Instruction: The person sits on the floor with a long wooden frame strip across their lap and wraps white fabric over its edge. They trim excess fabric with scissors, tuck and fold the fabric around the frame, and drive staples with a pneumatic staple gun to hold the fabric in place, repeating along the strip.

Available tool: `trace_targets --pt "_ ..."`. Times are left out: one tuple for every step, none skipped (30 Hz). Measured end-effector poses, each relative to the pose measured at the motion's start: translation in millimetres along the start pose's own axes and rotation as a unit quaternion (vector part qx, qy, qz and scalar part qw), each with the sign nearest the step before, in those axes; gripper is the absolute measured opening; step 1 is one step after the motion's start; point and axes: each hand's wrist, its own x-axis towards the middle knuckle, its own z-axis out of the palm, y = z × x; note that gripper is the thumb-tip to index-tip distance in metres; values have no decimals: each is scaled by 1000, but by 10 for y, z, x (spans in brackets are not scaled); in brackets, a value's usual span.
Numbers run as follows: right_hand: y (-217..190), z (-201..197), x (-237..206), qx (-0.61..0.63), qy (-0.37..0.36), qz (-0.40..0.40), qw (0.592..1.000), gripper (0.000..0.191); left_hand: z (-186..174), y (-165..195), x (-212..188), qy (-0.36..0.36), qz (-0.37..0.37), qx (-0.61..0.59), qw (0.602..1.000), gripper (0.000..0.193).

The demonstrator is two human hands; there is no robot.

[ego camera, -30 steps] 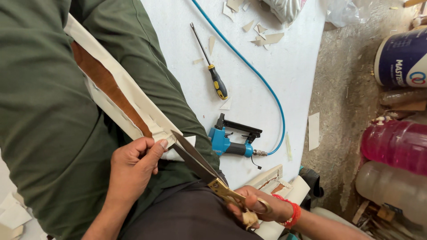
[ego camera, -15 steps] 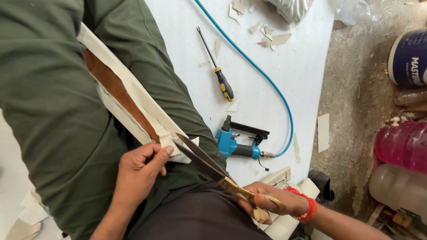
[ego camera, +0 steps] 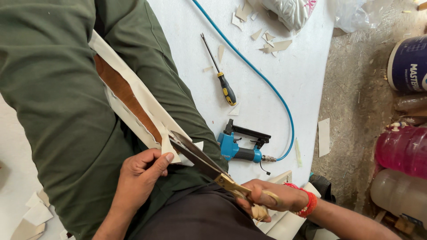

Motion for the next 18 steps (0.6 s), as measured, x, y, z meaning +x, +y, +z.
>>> trace_targets --pt "-39 0 21 27 -4 -5 1000 63 -3 -8 3 -2 6 -7 1000 19" --pt "-64 6 54 55 -8 -11 998 64 -7 -14 4 -5 11 -13 1000 18" --pt "-87 2 104 70 2 6 998 61 -12 -18 5 -10 12 -15 1000 20" --pt "-108 -9 160 84 13 22 996 58 -15 -21 7 -16 13 -18 1000 21" --pt "-116 -5 202 100 23 39 994 55 -22 -22 5 -21 14 -20 999 22" --pt "-123 4 228 65 36 48 996 55 -29 -23 4 -25 3 -24 999 23" --pt "-130 15 243 30 48 57 997 54 -37 -24 0 -28 -7 -27 999 23" --pt "-141 26 250 -5 61 67 996 54 -45 -24 -2 -31 -17 -31 999 23" --pt "-158 38 238 1 55 57 997 55 -54 -26 -8 -30 -12 -26 999 24" --pt "-180 51 217 8 49 47 998 56 -64 -27 -13 -30 -8 -20 999 25" --pt "-206 59 209 13 43 35 998 57 -74 -28 -16 -30 -1 -13 999 26" --pt "-232 65 207 11 46 44 998 57 -82 -31 -22 -29 1 -12 1000 25" --pt "-262 68 207 8 49 52 997 58 -90 -32 -27 -28 4 -11 1000 25" --pt "-290 69 214 7 53 61 997 59 -94 -34 -33 -27 5 -10 1000 24" --pt "-309 55 264 2 38 32 999 59 -98 -34 -35 -27 1 -7 1000 24" --pt "-328 34 328 -2 24 2 1000 59 -101 -32 -35 -28 -2 -5 1000 24" --pt "-339 24 372 -7 8 -26 1000 58 -102 -27 -36 -28 -6 -2 1000 24" --pt "-339 21 411 -4 14 -8 1000 59 -104 -21 -37 -33 -4 -12 999 23"
